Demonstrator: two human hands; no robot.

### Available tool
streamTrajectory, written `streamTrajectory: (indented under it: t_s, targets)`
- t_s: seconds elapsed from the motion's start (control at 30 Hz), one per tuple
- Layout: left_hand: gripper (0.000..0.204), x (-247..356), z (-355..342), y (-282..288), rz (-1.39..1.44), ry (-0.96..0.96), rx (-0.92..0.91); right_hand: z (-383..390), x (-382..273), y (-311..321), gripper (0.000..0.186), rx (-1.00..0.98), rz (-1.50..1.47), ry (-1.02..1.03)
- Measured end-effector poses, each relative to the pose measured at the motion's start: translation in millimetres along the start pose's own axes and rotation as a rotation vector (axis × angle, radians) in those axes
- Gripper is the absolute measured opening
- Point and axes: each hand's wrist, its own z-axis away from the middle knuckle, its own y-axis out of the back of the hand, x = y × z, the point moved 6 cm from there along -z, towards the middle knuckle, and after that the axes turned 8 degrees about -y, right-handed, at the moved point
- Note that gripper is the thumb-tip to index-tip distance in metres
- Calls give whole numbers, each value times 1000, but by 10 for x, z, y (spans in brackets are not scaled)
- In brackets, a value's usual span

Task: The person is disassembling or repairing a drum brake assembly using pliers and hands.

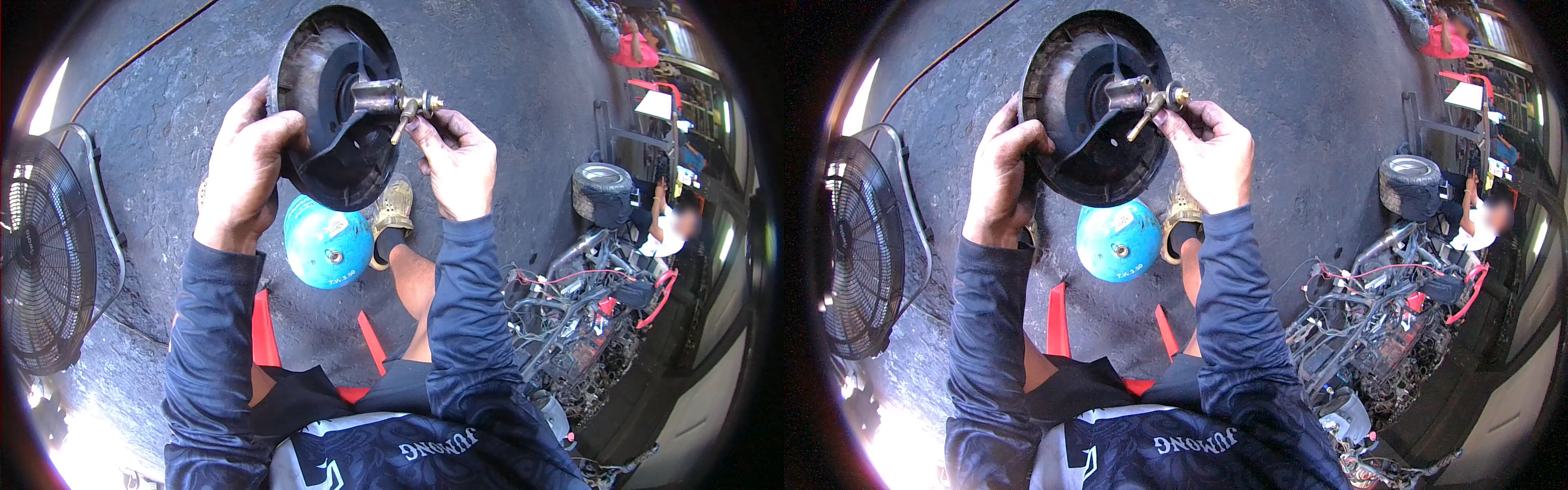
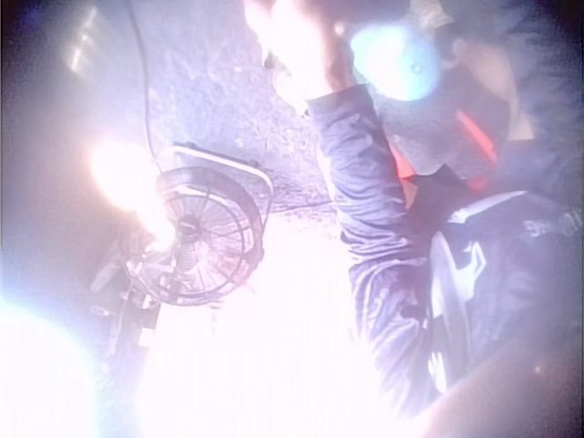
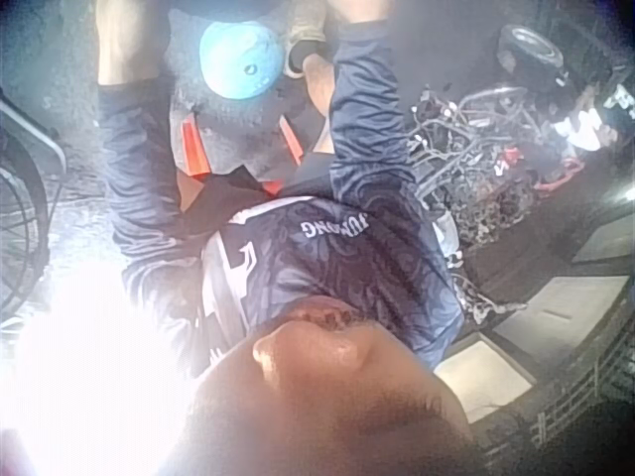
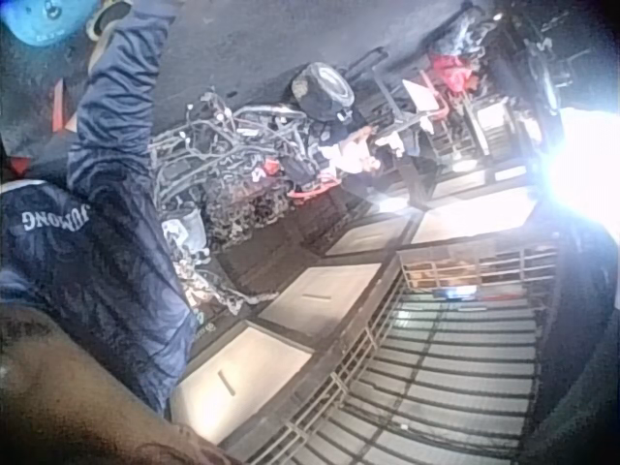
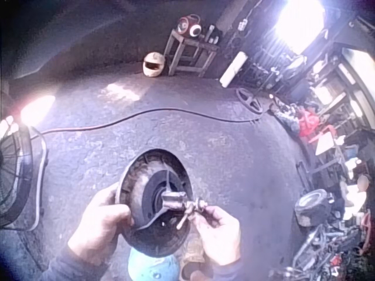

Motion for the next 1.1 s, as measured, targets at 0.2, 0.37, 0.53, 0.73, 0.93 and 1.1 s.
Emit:
streamTrajectory:
  t_s: [0.2, 0.37, 0.53, 0.73, 0.93, 1.1]
  targets:
    - [60, -24, 16, 12, -25, 22, 50, -6, 21, -22, 29, -19, -177, 1]
    - [56, 27, 15, -31, 10, -11, -14, -23, 54, 36, 28, -5, -136, -34]
    - [51, 31, 16, -59, -9, -22, -49, -11, 38, 7, 27, -4, -225, -43]
    - [48, 31, 13, -43, -22, -20, -31, -29, 87, 47, 29, -13, -106, -71]
    - [47, 51, 20, -33, -22, -22, -23, -21, 18, 15, 23, 1, -130, 23]
    - [52, 23, 14, -43, -19, -21, -69, -14, 20, 26, 27, -4, -177, 3]
